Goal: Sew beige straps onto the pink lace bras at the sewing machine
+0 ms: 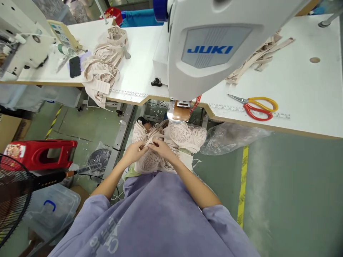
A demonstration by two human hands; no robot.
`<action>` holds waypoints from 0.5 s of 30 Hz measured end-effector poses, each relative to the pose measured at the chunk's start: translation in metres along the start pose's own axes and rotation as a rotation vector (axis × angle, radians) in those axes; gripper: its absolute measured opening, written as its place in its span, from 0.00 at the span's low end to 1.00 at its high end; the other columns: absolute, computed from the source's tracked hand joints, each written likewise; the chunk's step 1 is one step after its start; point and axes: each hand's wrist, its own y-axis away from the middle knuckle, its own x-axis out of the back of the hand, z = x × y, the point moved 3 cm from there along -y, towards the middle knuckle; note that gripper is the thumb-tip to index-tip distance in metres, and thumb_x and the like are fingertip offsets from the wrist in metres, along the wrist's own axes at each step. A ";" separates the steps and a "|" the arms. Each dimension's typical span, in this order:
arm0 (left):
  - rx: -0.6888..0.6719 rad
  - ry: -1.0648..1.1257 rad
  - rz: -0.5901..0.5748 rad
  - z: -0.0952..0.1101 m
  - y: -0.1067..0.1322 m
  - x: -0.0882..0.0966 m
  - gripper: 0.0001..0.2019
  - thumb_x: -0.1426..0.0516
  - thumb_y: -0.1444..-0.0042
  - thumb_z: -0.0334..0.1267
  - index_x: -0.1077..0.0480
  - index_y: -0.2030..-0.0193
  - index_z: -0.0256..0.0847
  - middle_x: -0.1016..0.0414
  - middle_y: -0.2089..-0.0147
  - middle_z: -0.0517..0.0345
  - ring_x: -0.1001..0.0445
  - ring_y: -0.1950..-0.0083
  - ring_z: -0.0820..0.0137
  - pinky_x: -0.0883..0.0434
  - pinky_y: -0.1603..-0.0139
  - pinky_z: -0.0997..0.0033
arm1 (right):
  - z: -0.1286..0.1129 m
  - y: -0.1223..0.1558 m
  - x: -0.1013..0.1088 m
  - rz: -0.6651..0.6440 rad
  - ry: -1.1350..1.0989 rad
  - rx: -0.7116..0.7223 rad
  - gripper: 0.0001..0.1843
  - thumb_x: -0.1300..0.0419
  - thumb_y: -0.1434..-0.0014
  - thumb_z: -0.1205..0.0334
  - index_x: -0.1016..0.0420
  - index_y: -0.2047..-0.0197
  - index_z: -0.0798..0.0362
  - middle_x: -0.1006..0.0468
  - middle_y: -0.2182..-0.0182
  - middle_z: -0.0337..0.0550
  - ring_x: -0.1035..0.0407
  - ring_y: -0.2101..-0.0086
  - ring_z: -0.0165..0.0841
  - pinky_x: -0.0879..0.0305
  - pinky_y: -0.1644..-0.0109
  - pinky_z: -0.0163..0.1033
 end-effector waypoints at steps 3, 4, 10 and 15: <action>-0.083 0.106 -0.013 0.023 0.009 0.016 0.12 0.46 0.37 0.48 0.31 0.63 0.41 0.28 0.66 0.60 0.31 0.64 0.70 0.37 0.64 0.73 | -0.023 0.020 0.016 0.028 -0.102 0.042 0.18 0.44 0.38 0.45 0.32 0.67 0.51 0.36 0.73 0.36 0.40 0.70 0.31 0.41 0.65 0.36; -0.106 0.149 -0.023 0.031 0.011 0.021 0.13 0.46 0.37 0.49 0.30 0.61 0.41 0.28 0.65 0.60 0.31 0.64 0.70 0.37 0.65 0.73 | -0.031 0.027 0.022 0.057 -0.125 0.063 0.18 0.43 0.38 0.45 0.31 0.68 0.51 0.36 0.73 0.36 0.40 0.70 0.31 0.41 0.65 0.36; -0.235 0.298 -0.077 0.076 0.014 0.038 0.17 0.47 0.35 0.53 0.29 0.57 0.40 0.29 0.67 0.59 0.33 0.68 0.70 0.38 0.68 0.72 | -0.065 0.061 0.049 0.263 -0.122 0.134 0.15 0.41 0.38 0.47 0.28 0.66 0.50 0.34 0.70 0.38 0.39 0.68 0.32 0.41 0.63 0.38; -0.341 0.244 -0.124 0.097 0.010 0.041 0.16 0.49 0.34 0.50 0.31 0.65 0.40 0.30 0.70 0.60 0.33 0.68 0.69 0.40 0.68 0.71 | -0.078 0.073 0.056 0.378 -0.107 0.163 0.22 0.42 0.36 0.44 0.31 0.74 0.50 0.36 0.76 0.36 0.39 0.72 0.31 0.42 0.66 0.38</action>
